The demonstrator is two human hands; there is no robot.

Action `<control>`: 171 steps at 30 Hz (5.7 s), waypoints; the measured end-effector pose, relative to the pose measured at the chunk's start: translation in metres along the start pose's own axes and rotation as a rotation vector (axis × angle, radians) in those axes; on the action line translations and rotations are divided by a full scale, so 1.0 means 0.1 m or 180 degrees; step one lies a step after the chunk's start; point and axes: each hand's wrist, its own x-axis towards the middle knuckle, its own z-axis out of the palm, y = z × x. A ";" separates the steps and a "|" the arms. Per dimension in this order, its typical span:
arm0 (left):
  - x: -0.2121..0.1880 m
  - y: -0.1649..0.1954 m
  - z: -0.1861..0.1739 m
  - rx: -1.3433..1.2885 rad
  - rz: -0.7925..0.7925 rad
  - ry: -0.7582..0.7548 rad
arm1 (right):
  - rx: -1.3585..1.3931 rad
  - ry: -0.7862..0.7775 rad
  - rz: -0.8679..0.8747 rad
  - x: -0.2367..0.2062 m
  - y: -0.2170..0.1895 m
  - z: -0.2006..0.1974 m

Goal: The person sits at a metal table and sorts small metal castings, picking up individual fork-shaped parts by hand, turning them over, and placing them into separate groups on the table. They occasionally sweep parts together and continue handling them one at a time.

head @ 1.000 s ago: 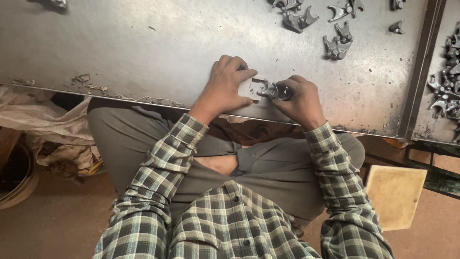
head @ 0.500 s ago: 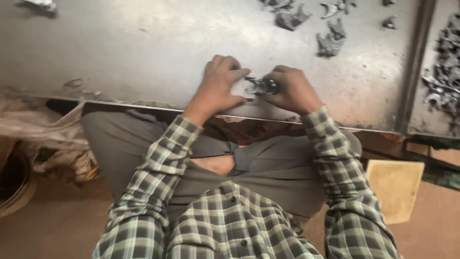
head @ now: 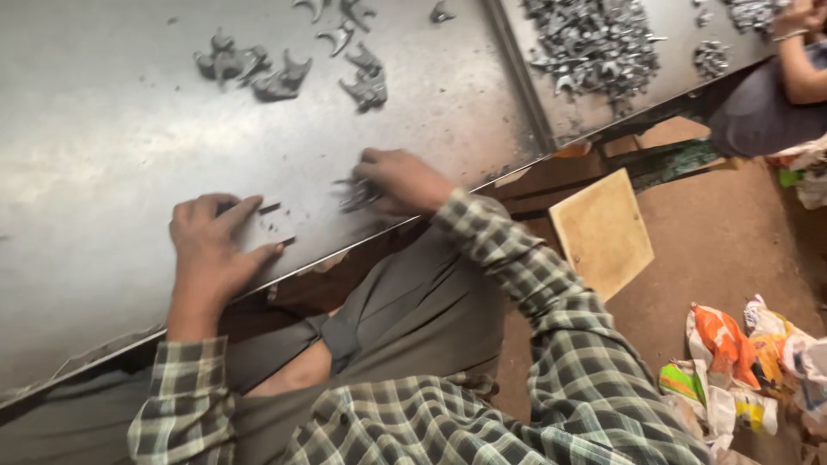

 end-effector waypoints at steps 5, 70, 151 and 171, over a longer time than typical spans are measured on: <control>0.00 -0.19 0.14 0.0169 0.0052 0.0076 | -0.2178 0.1512 0.1560 -0.61 0.91 -1.24; -0.08 -0.49 0.22 0.0748 -0.0129 -0.0099 | -0.0317 0.0481 0.0811 0.51 -0.33 0.82; -0.03 -0.67 0.29 0.1003 0.0149 -0.0099 | -0.0494 0.0421 0.0848 0.55 -0.30 0.94; -0.07 -0.56 0.25 0.0895 -0.0152 -0.0182 | -0.0538 0.0392 0.0802 0.53 -0.37 0.84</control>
